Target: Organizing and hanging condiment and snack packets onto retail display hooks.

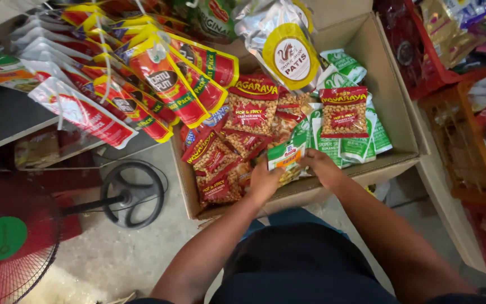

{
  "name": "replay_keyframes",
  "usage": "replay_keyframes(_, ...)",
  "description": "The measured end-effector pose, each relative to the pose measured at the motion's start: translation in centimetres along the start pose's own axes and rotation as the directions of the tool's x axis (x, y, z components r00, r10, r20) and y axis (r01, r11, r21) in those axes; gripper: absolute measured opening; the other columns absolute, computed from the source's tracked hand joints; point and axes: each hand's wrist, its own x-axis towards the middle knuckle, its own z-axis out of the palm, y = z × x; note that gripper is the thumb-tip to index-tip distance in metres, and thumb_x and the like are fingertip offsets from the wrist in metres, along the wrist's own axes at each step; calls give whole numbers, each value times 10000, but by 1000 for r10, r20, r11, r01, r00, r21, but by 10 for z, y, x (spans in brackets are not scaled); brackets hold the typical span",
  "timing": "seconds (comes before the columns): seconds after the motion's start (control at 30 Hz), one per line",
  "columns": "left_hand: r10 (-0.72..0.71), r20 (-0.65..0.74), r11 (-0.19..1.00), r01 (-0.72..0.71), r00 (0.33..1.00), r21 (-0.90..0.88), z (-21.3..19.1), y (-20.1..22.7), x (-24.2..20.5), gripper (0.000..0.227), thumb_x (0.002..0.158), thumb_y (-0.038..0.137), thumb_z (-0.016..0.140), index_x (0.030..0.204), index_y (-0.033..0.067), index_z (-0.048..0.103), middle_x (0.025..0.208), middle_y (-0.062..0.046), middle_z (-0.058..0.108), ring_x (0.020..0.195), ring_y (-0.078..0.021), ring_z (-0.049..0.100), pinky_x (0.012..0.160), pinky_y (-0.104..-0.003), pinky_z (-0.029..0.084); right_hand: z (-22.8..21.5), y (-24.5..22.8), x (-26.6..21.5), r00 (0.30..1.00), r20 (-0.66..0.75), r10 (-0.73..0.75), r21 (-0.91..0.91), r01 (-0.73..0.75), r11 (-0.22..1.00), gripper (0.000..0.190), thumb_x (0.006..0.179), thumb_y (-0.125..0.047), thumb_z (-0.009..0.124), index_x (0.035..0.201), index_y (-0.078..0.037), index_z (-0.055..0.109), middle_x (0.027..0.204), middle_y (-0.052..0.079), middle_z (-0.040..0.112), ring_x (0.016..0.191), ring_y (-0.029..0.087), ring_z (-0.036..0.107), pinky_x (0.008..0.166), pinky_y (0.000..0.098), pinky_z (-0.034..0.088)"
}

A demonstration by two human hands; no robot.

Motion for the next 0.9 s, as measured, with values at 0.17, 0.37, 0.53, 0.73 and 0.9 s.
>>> replay_keyframes(0.17, 26, -24, 999, -25, 999, 34, -21, -21, -6, 429, 864, 184, 707, 1265, 49, 639, 1113, -185, 747, 1027, -326, 732, 889, -403, 545, 1, -4, 1, 985, 106, -135, 76, 127, 989, 174, 937, -240, 771, 946, -115, 650, 829, -64, 608, 686, 66, 463, 601, 249, 353)
replay_keyframes(0.37, 56, -21, 990, -53, 998, 133, -60, -4, -19, 315, 883, 221, 718, 1143, 43, 735, 991, -171, 775, 883, -271, 747, 837, -395, 559, 55, -60, -23, 964, 114, -241, 61, 235, 970, 129, 909, -158, 786, 971, -73, 712, 884, -34, 709, 805, 69, 612, 737, 262, 485)
replay_keyframes(0.53, 82, -47, 972, -90, 996, -216, -98, 15, -24, 286, 935, 228, 711, 1133, 22, 719, 973, -81, 765, 856, -154, 664, 806, -358, 547, 93, -86, -32, 936, 141, -323, 84, 314, 946, 155, 901, -122, 761, 1030, -39, 782, 968, 32, 778, 873, 106, 679, 813, 296, 531)
replay_keyframes(0.73, 13, -127, 987, -33, 992, -158, -157, 51, -38, 265, 924, 242, 762, 1087, 40, 712, 878, -45, 740, 780, -104, 628, 714, -318, 519, 145, -119, -51, 928, 74, -365, 26, 364, 931, 117, 886, -82, 778, 992, -32, 782, 892, 22, 763, 776, 98, 651, 686, 291, 516)
replay_keyframes(0.9, 161, -141, 921, -200, 977, -335, -206, 79, -55, 195, 938, 155, 751, 1063, 5, 752, 920, -18, 754, 825, -88, 659, 747, -290, 541, 199, -144, -72, 900, 88, -426, 6, 427, 904, 137, 868, -87, 770, 993, -34, 783, 836, 21, 770, 708, 94, 673, 621, 279, 524)
